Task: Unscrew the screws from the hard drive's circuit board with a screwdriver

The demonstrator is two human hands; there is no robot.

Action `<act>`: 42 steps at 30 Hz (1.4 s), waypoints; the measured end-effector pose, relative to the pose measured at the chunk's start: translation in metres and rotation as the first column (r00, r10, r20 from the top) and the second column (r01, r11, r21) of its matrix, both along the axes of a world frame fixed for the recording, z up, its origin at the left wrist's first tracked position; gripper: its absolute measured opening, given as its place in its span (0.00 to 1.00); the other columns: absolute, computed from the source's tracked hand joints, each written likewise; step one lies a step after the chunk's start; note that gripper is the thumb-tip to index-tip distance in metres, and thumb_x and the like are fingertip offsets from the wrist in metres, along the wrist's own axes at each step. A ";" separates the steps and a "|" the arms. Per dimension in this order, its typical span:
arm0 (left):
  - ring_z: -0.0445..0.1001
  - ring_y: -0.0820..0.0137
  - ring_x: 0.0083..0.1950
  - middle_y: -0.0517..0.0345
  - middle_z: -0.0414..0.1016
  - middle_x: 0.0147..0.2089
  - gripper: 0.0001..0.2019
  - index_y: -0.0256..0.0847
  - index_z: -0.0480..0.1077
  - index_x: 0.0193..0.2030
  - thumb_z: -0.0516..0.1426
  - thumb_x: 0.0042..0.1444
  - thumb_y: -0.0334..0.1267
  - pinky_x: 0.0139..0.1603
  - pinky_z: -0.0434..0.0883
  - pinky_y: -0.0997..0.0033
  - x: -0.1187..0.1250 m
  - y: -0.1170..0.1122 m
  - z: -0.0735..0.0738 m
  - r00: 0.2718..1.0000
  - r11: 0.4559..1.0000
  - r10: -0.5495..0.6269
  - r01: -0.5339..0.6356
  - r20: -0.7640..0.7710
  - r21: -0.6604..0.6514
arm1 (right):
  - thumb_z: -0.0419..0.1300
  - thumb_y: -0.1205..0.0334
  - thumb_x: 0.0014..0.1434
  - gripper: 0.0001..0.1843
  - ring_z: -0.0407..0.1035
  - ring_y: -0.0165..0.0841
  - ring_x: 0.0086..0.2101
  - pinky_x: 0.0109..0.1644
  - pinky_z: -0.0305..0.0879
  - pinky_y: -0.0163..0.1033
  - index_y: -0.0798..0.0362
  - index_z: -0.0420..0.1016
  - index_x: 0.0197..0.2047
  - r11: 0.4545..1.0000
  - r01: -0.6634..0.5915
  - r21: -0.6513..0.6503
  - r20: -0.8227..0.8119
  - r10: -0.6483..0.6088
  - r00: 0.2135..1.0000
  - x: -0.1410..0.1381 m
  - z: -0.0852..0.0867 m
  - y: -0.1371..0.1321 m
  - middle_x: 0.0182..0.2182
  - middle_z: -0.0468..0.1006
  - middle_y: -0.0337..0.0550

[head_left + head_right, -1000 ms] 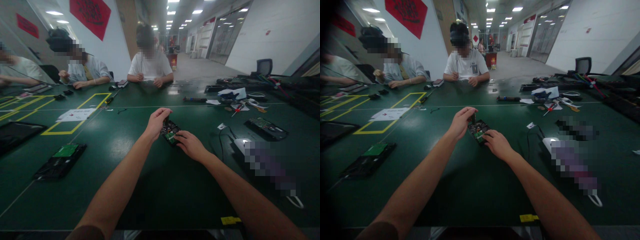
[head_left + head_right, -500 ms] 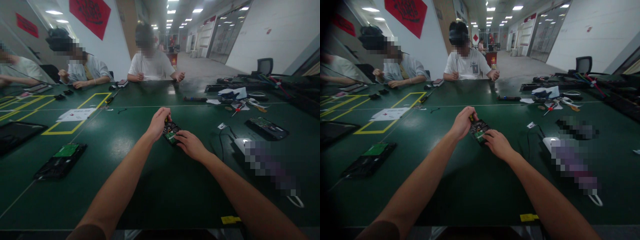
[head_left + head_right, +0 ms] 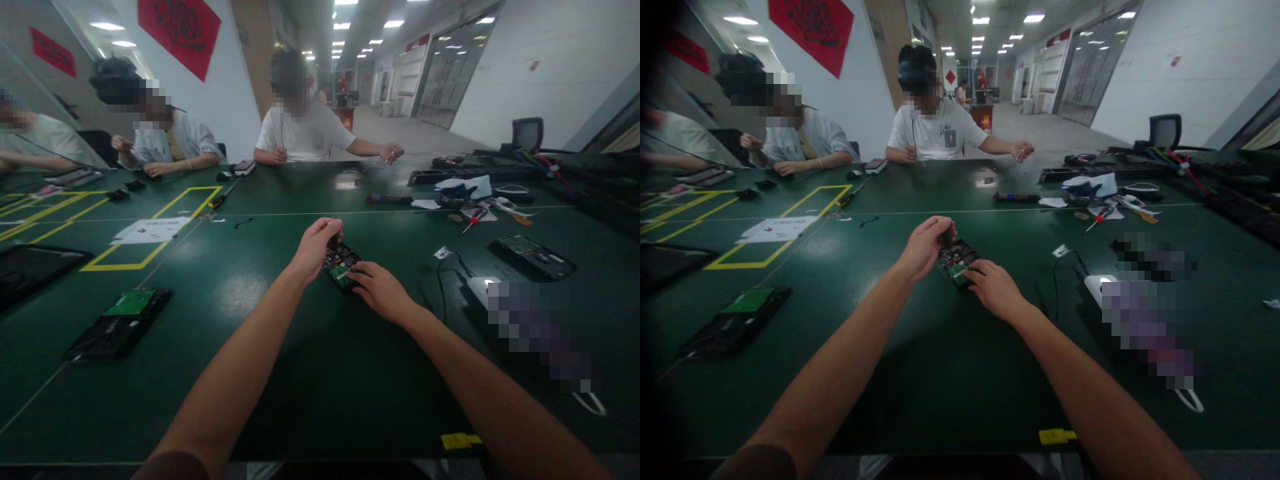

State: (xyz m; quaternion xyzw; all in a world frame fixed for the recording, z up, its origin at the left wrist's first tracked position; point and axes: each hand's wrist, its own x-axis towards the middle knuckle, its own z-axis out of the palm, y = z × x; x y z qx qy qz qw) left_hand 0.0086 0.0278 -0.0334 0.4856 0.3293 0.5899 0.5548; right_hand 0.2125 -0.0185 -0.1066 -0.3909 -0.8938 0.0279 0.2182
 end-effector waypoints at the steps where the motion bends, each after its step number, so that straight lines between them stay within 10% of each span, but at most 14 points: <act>1: 0.72 0.71 0.38 0.57 0.75 0.36 0.11 0.39 0.76 0.36 0.65 0.56 0.46 0.43 0.68 0.71 -0.002 0.000 0.000 1.000 1.000 0.012 -0.012 -0.025 0.011 | 0.61 0.65 0.67 0.18 0.67 0.49 0.61 0.66 0.66 0.60 0.51 0.77 0.59 1.000 0.000 0.002 0.004 0.000 1.000 0.000 0.000 0.000 0.60 0.74 0.54; 42: 0.70 0.70 0.30 0.60 0.67 0.29 0.08 0.41 0.69 0.35 0.55 0.60 0.43 0.41 0.71 0.67 0.003 0.001 0.002 0.996 0.997 0.030 -0.024 0.080 -0.071 | 0.60 0.66 0.67 0.18 0.67 0.48 0.61 0.65 0.67 0.61 0.50 0.76 0.59 1.000 -0.008 -0.004 -0.014 0.008 1.000 0.000 0.000 0.000 0.59 0.75 0.53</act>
